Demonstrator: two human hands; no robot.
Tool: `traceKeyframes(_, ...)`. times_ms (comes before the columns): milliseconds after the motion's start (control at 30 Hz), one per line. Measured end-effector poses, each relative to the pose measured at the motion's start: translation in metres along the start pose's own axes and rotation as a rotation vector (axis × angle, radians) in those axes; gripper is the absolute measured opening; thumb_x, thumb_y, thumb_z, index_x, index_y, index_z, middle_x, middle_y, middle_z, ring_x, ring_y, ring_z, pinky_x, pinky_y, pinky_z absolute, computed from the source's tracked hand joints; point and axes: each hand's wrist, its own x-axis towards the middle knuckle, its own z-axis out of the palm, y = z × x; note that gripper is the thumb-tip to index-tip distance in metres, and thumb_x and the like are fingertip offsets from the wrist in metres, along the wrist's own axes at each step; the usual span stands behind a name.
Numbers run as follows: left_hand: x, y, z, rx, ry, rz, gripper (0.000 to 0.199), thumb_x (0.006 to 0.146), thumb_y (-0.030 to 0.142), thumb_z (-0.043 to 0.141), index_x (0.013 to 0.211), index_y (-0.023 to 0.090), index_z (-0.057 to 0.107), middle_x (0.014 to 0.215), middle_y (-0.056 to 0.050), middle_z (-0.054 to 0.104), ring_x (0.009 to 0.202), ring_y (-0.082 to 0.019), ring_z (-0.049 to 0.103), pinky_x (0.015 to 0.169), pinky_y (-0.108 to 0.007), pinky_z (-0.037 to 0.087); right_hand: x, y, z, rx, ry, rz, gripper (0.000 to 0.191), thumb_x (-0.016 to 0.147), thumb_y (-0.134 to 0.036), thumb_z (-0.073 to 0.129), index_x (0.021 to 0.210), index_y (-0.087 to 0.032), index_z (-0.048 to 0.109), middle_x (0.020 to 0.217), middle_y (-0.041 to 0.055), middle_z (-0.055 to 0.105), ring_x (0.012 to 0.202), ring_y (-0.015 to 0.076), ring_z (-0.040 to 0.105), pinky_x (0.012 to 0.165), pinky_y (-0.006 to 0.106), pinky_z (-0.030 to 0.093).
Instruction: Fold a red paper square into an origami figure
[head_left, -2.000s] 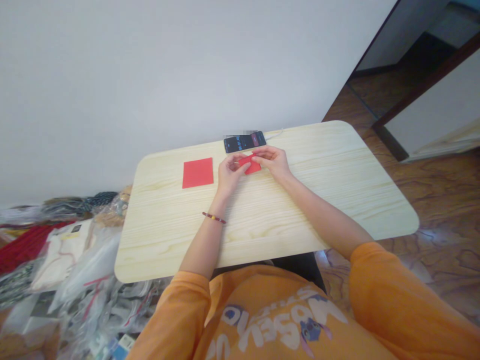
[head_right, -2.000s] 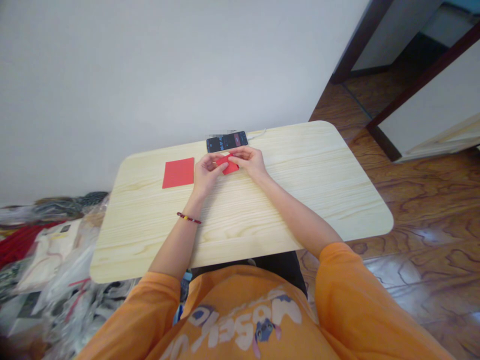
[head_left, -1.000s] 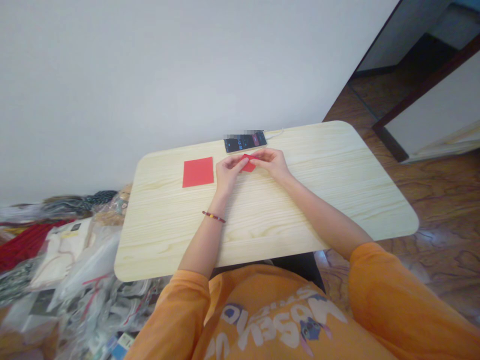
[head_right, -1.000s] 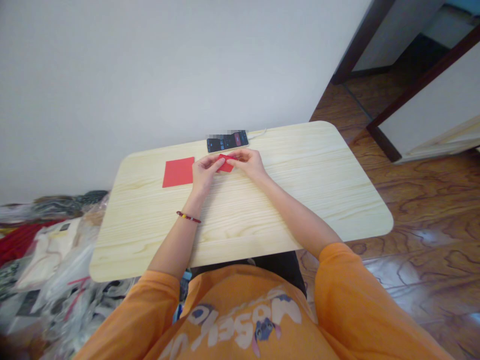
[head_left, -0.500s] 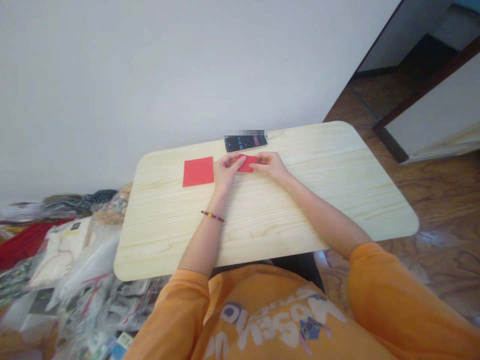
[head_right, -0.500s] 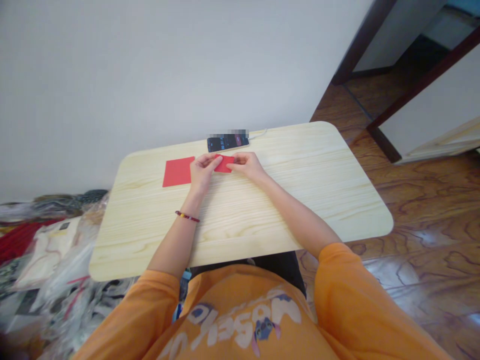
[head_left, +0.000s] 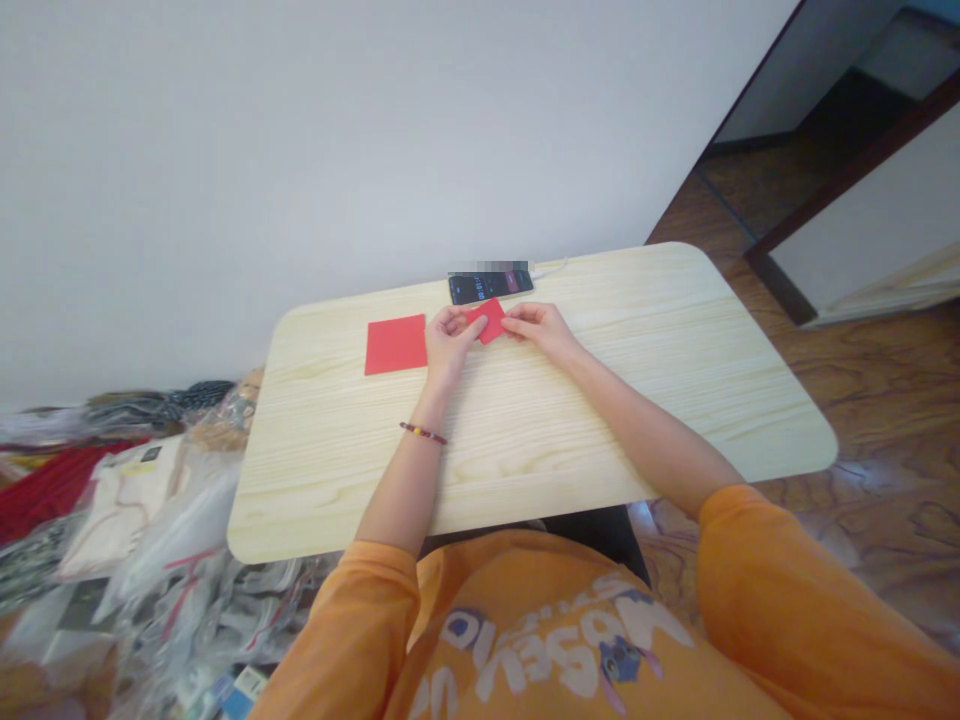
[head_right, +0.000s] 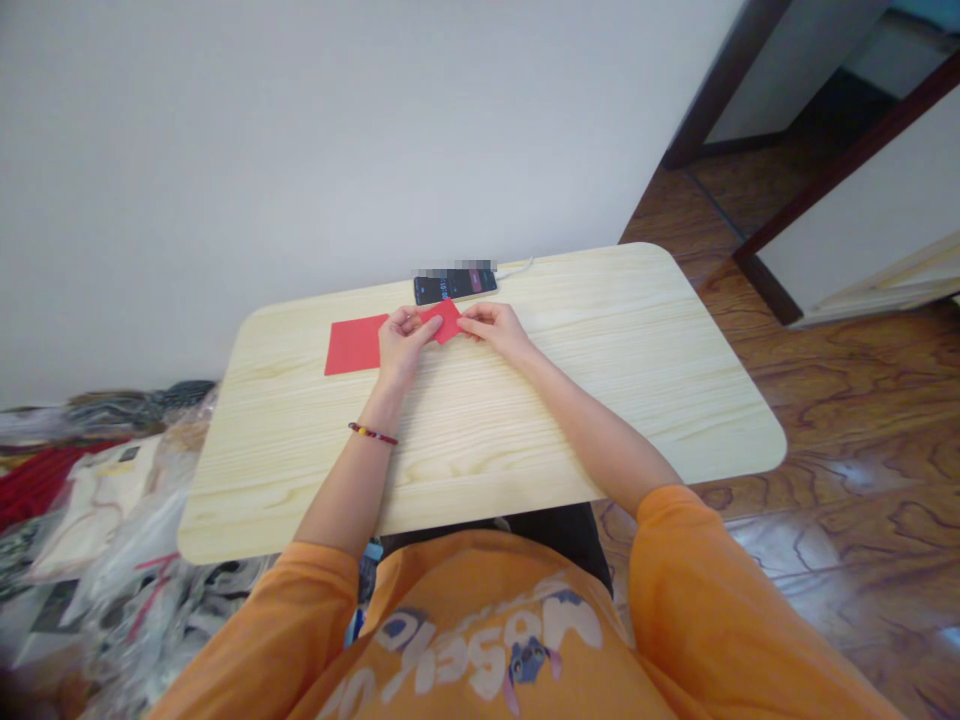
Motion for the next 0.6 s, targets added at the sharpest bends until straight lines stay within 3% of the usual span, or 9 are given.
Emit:
traceKeyframes(133, -0.0029, -0.0012, 0.0034, 0.034, -0.043, -0.015, 0.042, 0.051, 0.035, 0.085, 0.084, 0.016, 0.068, 0.088, -0.006, 0.075, 0.079, -0.017, 0.070, 0.078, -0.031, 0.055, -0.0004, 0.0000, 0.0000, -0.020, -0.022, 0.004, 0.040, 0.051, -0.050, 0.082, 0.068, -0.016, 0.067, 0.057, -0.0001, 0.063, 0.053, 0.0097, 0.053, 0.052, 0.024, 0.041)
traceKeyframes(600, -0.0001, -0.0085, 0.0063, 0.039, -0.037, 0.009, 0.045, 0.054, 0.034, 0.084, 0.092, 0.016, 0.067, 0.090, -0.006, 0.074, 0.084, -0.019, 0.070, 0.082, -0.033, 0.055, 0.0021, 0.0028, -0.0046, -0.045, -0.043, 0.015, 0.035, 0.054, -0.047, 0.081, 0.062, -0.016, 0.066, 0.056, 0.0015, 0.064, 0.052, 0.0098, 0.053, 0.051, 0.023, 0.040)
